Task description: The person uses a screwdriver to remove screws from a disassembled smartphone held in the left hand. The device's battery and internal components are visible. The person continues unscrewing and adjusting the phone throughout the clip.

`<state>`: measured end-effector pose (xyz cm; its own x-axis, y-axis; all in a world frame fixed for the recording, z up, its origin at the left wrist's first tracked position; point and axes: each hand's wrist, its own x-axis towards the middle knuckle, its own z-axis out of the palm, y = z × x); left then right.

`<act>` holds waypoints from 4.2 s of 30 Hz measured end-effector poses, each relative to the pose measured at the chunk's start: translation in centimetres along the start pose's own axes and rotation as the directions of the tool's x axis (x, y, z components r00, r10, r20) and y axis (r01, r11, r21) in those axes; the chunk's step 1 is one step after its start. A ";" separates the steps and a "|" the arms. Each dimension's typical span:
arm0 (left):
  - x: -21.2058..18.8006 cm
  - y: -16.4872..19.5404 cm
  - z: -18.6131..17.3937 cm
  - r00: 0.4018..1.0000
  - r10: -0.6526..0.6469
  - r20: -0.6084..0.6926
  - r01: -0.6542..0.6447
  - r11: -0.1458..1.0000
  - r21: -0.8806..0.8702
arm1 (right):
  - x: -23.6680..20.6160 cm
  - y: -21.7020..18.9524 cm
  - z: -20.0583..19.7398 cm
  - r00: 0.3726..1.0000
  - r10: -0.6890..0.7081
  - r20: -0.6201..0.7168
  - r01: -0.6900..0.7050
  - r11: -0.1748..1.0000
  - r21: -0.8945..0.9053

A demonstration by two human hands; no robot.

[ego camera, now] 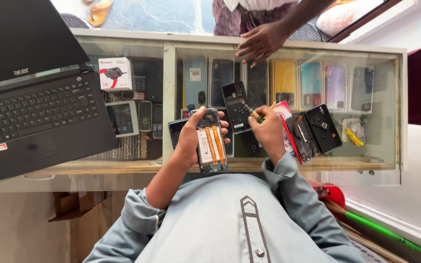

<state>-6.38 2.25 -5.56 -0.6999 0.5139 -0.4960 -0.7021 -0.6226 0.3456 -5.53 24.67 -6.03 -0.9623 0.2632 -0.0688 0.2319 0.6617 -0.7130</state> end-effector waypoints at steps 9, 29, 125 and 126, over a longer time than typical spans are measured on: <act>-3.9 0.5 2.5 0.993 -0.005 0.116 0.021 0.990 -0.138 | 0.1 -2.3 1.5 0.954 -0.286 -0.089 0.270 0.950 -0.159; -5.3 -2.1 5.5 0.926 -0.028 0.377 0.045 0.998 -0.037 | -3.6 -3.9 -5.6 0.990 -0.138 -0.001 0.124 0.887 0.445; -6.6 -1.3 7.6 0.910 0.297 0.290 -0.404 0.475 0.782 | -11.7 -10.0 -10.0 0.894 -0.417 -0.164 0.441 0.884 0.158; -6.8 -1.2 7.7 0.899 0.321 0.299 -0.417 0.418 0.807 | -11.8 -10.1 -10.0 0.891 -0.421 -0.170 0.445 0.884 0.142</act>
<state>-1.81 4.03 3.59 -0.8935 0.4384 -0.0969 -0.1072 0.0013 0.9942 4.93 21.94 8.97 -0.9310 0.0751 0.3573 -0.2432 0.6024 -0.7602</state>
